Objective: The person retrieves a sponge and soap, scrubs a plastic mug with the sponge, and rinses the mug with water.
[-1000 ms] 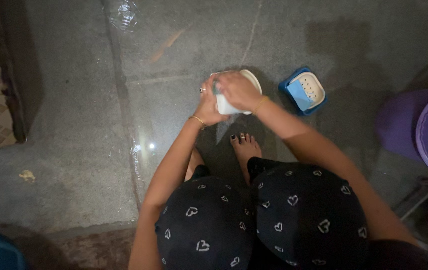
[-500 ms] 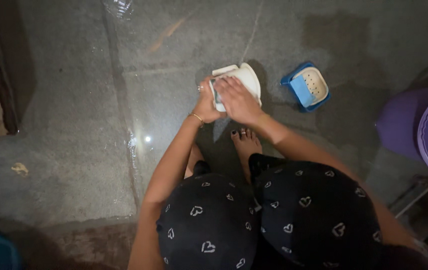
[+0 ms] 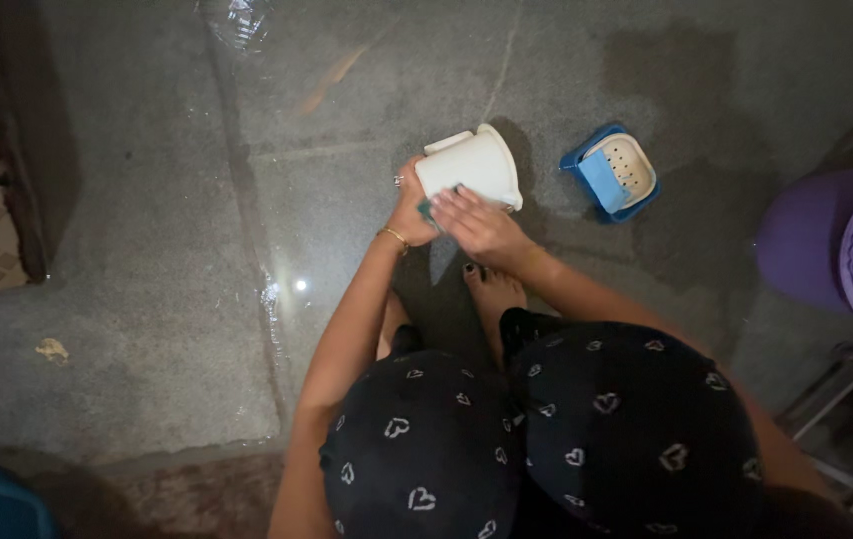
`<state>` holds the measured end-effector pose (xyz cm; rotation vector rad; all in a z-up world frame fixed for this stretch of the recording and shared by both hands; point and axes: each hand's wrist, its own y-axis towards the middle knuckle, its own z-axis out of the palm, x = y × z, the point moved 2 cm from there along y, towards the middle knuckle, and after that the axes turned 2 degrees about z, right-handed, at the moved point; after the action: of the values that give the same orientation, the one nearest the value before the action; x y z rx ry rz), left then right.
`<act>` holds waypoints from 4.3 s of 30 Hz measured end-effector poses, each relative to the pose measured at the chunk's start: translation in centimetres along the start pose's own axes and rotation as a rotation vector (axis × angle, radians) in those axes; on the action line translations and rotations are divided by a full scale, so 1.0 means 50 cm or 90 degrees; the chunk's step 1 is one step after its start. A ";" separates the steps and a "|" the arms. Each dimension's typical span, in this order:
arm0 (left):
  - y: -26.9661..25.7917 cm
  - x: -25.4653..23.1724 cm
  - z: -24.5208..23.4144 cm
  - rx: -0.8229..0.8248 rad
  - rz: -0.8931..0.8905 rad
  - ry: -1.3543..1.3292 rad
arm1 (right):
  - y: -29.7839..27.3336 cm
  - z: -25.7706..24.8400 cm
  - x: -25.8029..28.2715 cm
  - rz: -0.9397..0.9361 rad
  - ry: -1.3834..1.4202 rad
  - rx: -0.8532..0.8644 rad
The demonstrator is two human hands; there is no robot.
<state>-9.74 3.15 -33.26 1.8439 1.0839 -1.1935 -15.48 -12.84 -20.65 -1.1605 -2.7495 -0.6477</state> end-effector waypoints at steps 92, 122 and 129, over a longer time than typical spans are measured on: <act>-0.032 0.078 -0.058 0.133 -0.155 -0.085 | 0.009 0.029 -0.072 0.346 0.288 -0.019; -0.078 0.087 -0.064 0.082 -0.243 -0.056 | -0.025 0.077 -0.055 0.618 0.497 0.070; -0.106 0.156 -0.043 0.034 -0.153 -0.155 | 0.011 0.036 -0.006 0.142 0.145 -0.072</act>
<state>-11.89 9.45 -40.31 1.5877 1.1657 -1.5557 -14.72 -11.98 -22.16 -1.3015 -2.3817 -0.8568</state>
